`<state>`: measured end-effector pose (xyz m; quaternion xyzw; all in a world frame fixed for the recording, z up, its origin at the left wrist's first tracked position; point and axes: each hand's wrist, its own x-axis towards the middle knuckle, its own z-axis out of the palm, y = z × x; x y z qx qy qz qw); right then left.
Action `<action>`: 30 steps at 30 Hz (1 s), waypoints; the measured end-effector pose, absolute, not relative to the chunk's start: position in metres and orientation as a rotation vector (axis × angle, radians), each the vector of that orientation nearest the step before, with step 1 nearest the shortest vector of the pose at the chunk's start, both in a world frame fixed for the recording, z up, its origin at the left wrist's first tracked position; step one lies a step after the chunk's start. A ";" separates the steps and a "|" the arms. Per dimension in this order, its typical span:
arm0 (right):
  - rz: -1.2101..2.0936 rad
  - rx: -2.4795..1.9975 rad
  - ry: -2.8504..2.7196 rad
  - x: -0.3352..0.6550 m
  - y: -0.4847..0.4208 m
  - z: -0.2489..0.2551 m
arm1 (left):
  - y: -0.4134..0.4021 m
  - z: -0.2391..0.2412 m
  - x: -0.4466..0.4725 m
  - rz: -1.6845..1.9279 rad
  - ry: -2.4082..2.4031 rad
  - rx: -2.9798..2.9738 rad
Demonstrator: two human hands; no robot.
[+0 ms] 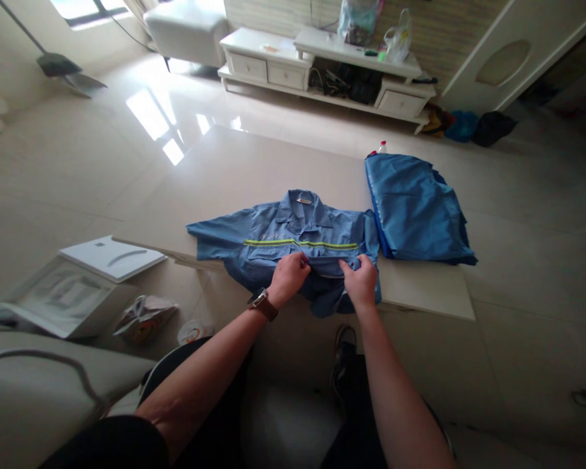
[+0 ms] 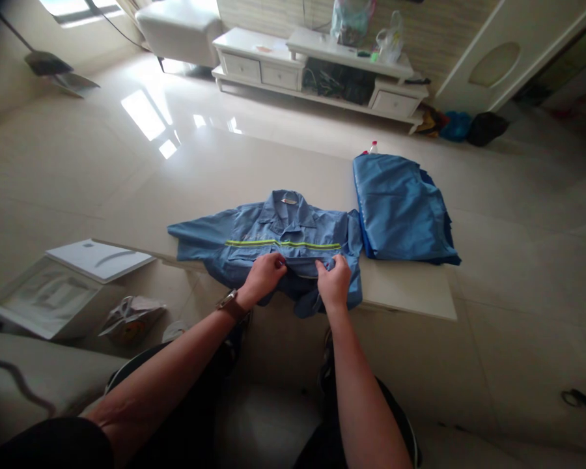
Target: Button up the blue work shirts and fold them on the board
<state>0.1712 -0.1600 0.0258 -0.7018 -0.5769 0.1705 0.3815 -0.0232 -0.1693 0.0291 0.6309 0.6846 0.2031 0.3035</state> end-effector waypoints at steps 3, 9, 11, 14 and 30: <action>0.416 -1.812 -1.484 0.175 -0.157 0.021 | -0.168 0.031 -0.025 0.626 1.697 1.648; 0.381 -1.819 -1.561 0.172 -0.156 0.014 | -0.170 0.038 -0.028 0.731 1.511 1.596; 0.341 -1.809 -1.593 0.168 -0.157 0.012 | -0.171 0.039 -0.027 0.724 1.454 1.579; 0.289 -1.807 -1.633 0.162 -0.160 0.012 | -0.173 0.039 -0.025 0.730 1.410 1.547; 0.777 -1.418 -1.921 0.149 -0.168 0.033 | -0.171 0.037 -0.024 0.828 1.468 1.534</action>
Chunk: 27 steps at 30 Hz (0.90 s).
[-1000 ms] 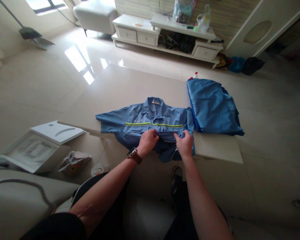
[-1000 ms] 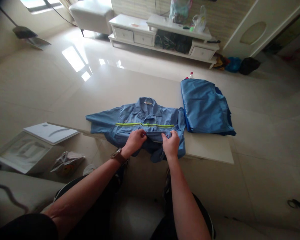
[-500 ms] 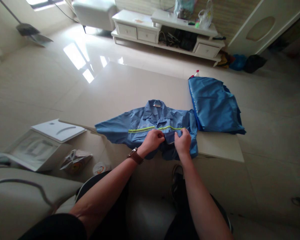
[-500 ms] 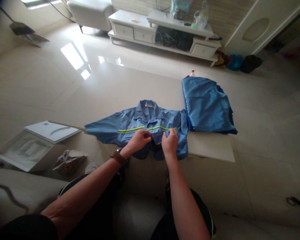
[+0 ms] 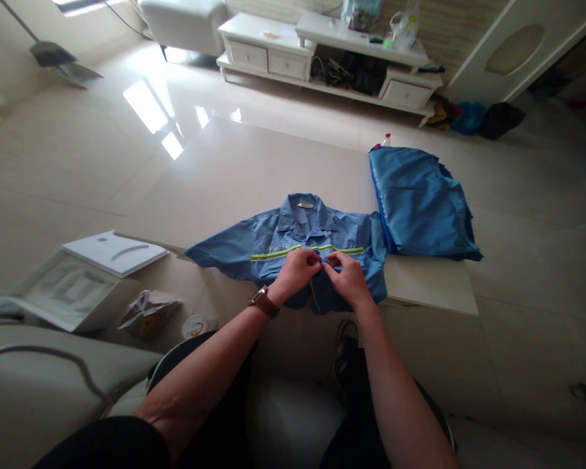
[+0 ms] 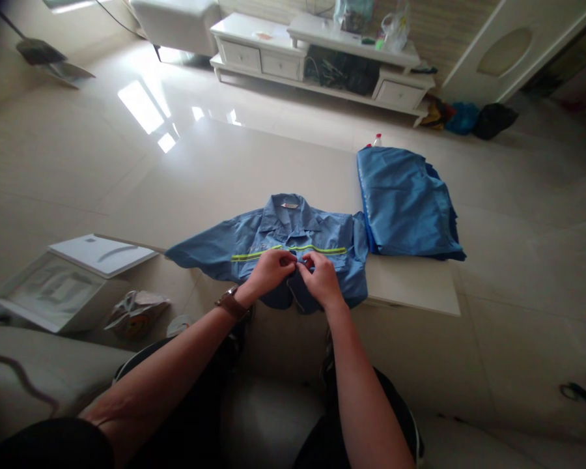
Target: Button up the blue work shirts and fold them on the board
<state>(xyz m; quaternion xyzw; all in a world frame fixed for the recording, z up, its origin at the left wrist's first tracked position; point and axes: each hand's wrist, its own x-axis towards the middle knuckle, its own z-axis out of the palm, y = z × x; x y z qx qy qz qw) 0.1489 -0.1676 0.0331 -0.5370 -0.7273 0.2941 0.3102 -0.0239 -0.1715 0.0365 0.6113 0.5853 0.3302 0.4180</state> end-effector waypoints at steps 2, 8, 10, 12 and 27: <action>0.750 -1.462 -1.941 0.150 -0.169 0.036 | -0.172 0.035 -0.024 0.818 1.479 1.571; 0.885 -1.437 -1.950 0.148 -0.171 0.037 | -0.172 0.035 -0.024 0.766 1.524 1.659; 0.894 -1.418 -1.937 0.148 -0.170 0.035 | -0.172 0.036 -0.024 0.760 1.519 1.666; 0.890 -1.389 -1.942 0.148 -0.169 0.034 | -0.172 0.038 -0.023 0.748 1.507 1.665; 0.635 -1.488 -2.095 0.145 -0.171 0.019 | -0.171 0.032 -0.023 0.689 1.452 1.640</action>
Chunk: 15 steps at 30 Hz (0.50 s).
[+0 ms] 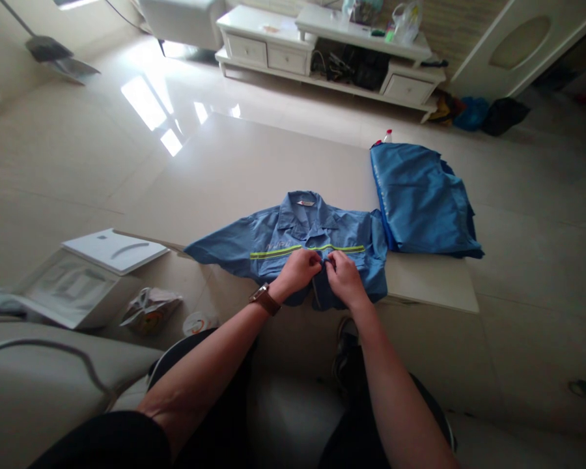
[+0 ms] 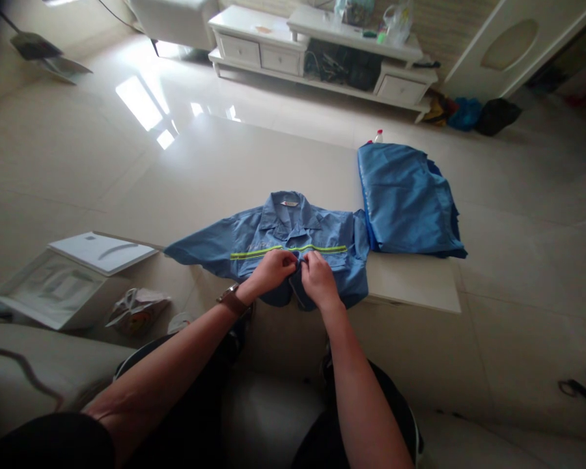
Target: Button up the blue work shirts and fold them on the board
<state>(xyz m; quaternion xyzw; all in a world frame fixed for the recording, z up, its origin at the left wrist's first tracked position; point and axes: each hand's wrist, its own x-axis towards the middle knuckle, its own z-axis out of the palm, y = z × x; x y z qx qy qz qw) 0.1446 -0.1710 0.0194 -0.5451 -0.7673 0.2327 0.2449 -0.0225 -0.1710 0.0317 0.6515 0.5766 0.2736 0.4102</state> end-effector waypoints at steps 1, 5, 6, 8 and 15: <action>0.619 -1.492 -2.108 0.144 -0.172 0.019 | -0.171 0.032 -0.022 0.690 1.446 1.639; 0.545 -1.565 -2.119 0.144 -0.175 0.013 | -0.172 0.034 -0.018 0.690 1.434 1.609; 0.525 -1.609 -2.103 0.145 -0.175 0.011 | -0.173 0.034 -0.018 0.694 1.423 1.594; 0.495 -1.709 -2.053 0.148 -0.174 0.007 | -0.174 0.036 -0.018 0.709 1.392 1.571; 0.566 -1.746 -1.851 0.159 -0.166 0.013 | -0.166 0.030 -0.040 0.513 1.460 1.723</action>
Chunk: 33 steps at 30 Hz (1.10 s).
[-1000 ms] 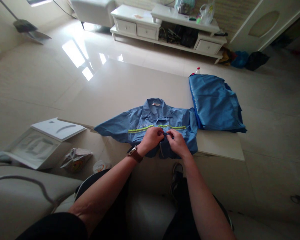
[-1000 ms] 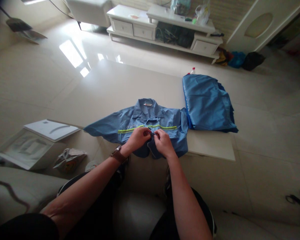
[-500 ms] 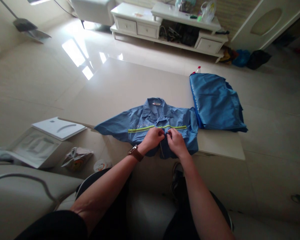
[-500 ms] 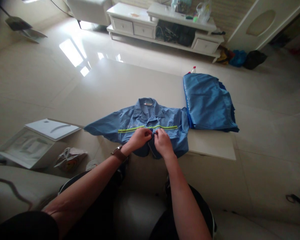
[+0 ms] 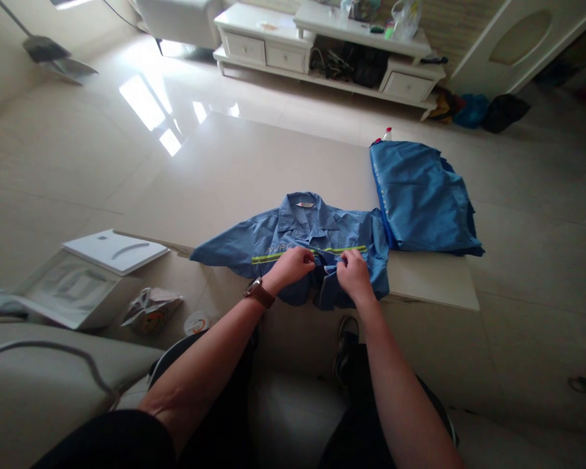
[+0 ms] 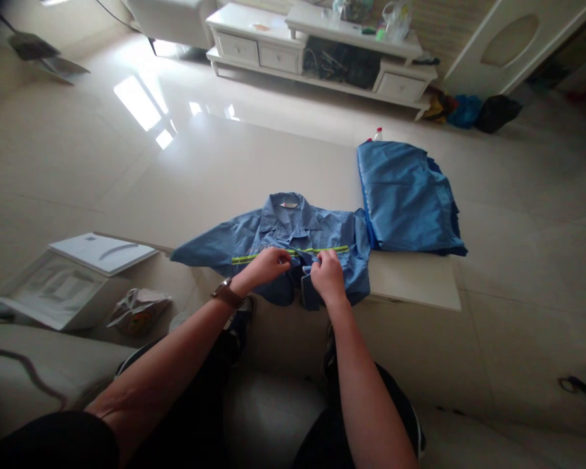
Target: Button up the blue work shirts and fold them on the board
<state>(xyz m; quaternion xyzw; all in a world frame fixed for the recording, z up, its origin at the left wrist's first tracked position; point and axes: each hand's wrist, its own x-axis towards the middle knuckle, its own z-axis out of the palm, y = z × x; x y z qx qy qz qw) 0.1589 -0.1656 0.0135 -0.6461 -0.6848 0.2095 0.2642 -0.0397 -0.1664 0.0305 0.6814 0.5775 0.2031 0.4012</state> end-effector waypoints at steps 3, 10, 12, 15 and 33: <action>0.818 -1.694 -1.687 0.159 -0.164 0.020 | -0.167 0.025 -0.046 0.335 1.569 1.781; 1.287 -1.491 -1.431 0.149 -0.167 0.027 | -0.175 0.014 -0.033 0.316 1.748 1.786; 1.348 -1.446 -1.327 0.146 -0.168 0.029 | -0.174 0.015 -0.028 0.337 1.713 1.720; 1.387 -1.405 -1.141 0.146 -0.169 0.036 | -0.173 0.025 -0.025 0.411 1.695 1.650; 1.068 -1.547 -1.279 0.167 -0.168 0.053 | -0.177 0.035 -0.027 0.919 1.659 1.520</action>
